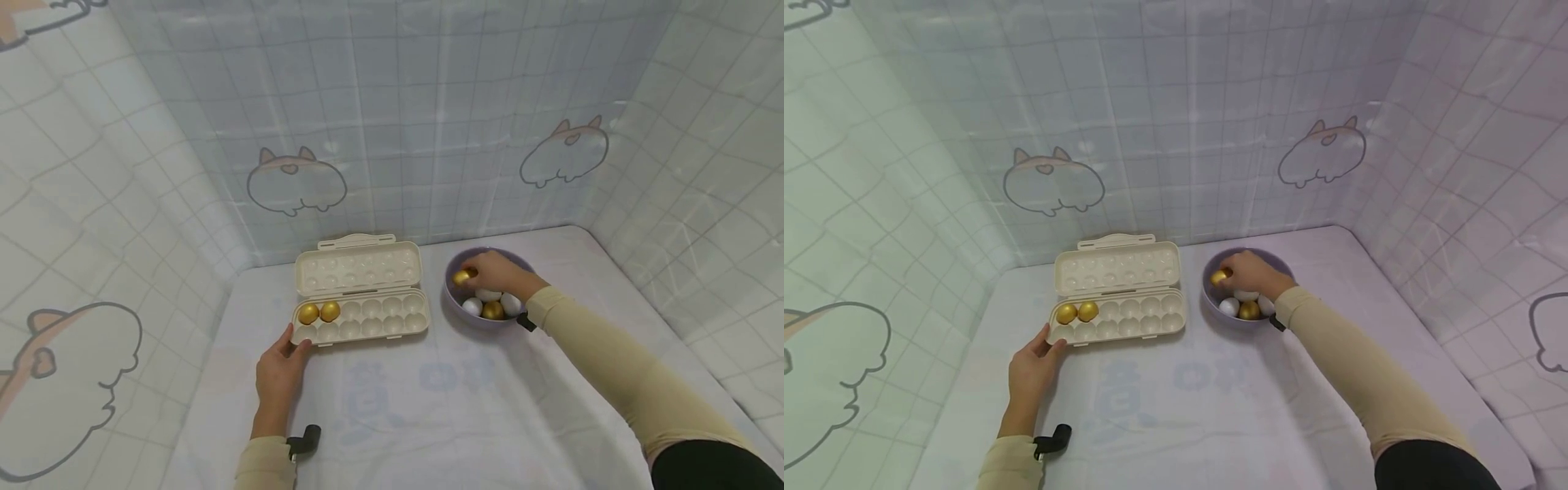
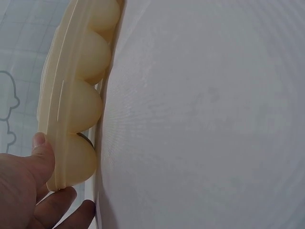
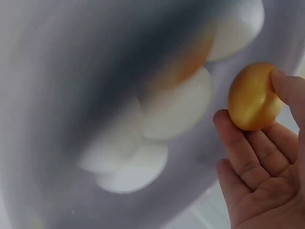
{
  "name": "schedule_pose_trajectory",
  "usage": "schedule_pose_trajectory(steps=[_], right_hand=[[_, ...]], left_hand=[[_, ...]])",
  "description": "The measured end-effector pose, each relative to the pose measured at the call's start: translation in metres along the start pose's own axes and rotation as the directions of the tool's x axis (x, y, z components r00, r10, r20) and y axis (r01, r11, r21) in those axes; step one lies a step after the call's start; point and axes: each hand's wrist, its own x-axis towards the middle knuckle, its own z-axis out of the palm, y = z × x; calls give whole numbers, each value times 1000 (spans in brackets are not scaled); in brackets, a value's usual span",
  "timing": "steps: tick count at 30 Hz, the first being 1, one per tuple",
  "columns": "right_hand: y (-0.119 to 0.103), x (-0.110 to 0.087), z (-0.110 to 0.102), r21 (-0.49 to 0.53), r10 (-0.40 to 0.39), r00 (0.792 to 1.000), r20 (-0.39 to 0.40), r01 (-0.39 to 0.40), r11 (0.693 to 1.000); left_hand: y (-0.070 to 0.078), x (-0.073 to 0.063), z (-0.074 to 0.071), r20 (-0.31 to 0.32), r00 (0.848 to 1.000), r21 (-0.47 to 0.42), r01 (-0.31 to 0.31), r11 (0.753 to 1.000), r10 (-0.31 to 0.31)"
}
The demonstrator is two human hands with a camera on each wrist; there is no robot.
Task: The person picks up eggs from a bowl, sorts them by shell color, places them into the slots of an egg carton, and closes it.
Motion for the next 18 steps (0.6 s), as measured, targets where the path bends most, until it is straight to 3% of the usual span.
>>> schedule_pose_trajectory(steps=[6,18], right_hand=[[-2,4,-14,19,19,1000,-8,-19,1000],[-18,18,-30,20,-25,999,-39,26,999]], left_hand=[[0,0,-1,-4,1000,-3,11,1000,-11],[0,1,-1,0,1000,-3,24,1000,-24]])
